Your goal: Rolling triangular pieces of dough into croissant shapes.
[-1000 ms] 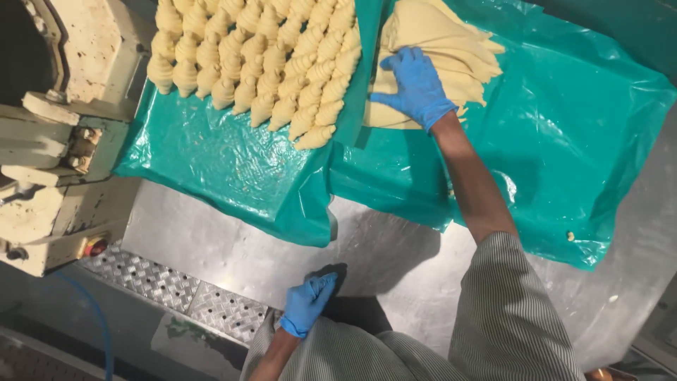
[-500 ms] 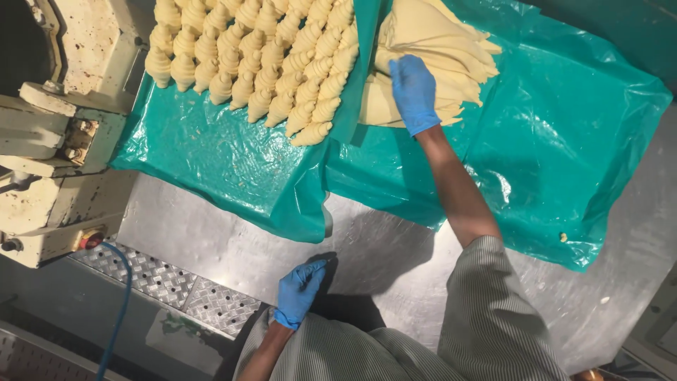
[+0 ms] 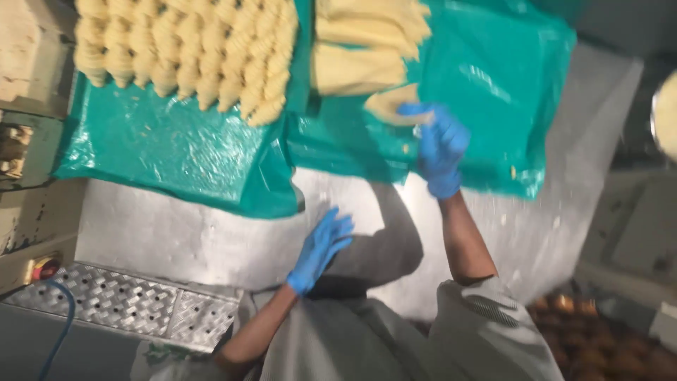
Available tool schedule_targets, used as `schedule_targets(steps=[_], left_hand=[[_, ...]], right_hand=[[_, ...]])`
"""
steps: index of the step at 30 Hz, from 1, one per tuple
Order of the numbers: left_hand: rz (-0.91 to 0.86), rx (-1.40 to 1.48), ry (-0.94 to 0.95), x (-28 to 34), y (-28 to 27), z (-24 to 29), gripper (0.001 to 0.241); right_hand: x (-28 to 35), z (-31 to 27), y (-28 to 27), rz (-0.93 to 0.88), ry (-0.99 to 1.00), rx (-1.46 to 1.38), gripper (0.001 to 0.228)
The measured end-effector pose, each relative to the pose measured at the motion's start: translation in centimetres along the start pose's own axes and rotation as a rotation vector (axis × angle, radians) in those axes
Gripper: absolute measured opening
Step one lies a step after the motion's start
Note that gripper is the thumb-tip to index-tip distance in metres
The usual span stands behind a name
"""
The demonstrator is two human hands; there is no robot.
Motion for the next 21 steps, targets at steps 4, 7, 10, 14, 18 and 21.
schedule_targets(steps=[4,7,10,14,18,21], left_hand=[[0.002,0.699,-0.152,0.2,0.2,-4.4,0.054],[0.145,0.769,-0.201,-0.6,-4.7,-15.4,0.048],[0.321,0.655,-0.255,1.6,-7.5,-21.5,0.040],[0.338,0.610,-0.228,4.0,-7.1,-19.6,0.039],[0.240,0.711,-0.226,7.4,-4.5,-13.1,0.040],[0.203,0.820,-0.260,9.1,-6.7,-15.6,0.045]], right_hand=[[21.0,5.8,2.9,-0.376,0.185,-0.149,0.035],[30.1,2.2,4.9,-0.500,0.197,-0.063,0.050],[37.2,0.4,5.8,-0.331,0.211,0.113,0.050],[42.5,6.8,7.1,0.234,1.075,-0.813,0.054],[39.2,10.2,8.9,0.314,1.359,-1.122,0.053],[38.0,11.3,10.5,0.248,1.443,-1.280,0.049]])
Point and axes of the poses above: each hand's wrist, its own x-axis away from the middle knuckle, its own y-axis out of the palm, z = x × y, the point moved 4 cm from there along -x, towards the middle knuckle, and after that the axes turned 4 degrees about -x, right-handed, at the moved point
